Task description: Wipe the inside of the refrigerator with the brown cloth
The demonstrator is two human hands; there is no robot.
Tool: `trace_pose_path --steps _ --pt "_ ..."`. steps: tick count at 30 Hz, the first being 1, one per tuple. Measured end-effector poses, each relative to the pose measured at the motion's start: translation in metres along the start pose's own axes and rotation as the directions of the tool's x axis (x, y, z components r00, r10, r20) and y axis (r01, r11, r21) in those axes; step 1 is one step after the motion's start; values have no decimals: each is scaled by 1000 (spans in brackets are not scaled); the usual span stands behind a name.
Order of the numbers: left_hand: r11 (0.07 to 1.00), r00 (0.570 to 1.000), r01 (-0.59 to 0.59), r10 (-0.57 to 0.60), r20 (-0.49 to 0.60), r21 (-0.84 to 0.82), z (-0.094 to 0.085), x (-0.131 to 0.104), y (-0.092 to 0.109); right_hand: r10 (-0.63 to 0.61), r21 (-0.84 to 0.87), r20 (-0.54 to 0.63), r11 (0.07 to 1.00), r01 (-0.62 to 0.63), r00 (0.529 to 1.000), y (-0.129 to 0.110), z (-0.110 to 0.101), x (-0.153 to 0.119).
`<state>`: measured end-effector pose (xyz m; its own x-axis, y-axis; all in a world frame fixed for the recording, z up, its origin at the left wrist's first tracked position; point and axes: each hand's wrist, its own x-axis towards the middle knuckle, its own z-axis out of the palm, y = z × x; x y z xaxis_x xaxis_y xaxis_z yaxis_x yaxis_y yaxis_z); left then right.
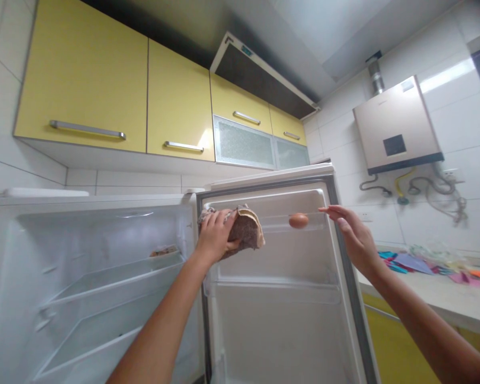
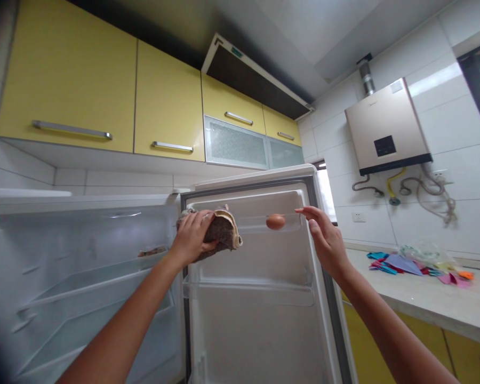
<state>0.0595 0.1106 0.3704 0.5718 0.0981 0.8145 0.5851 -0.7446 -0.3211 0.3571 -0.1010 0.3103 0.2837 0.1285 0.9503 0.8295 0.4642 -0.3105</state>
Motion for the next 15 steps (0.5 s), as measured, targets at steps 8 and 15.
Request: trace_pose_path --steps 8,15 --pt "867 904 33 186 385 -497 -44 74 -47 -16 -59 -23 998 15 1000 8 2 2" --pt "978 918 -20 100 384 -208 -47 106 -53 -40 -65 -23 997 38 999 10 3 4"
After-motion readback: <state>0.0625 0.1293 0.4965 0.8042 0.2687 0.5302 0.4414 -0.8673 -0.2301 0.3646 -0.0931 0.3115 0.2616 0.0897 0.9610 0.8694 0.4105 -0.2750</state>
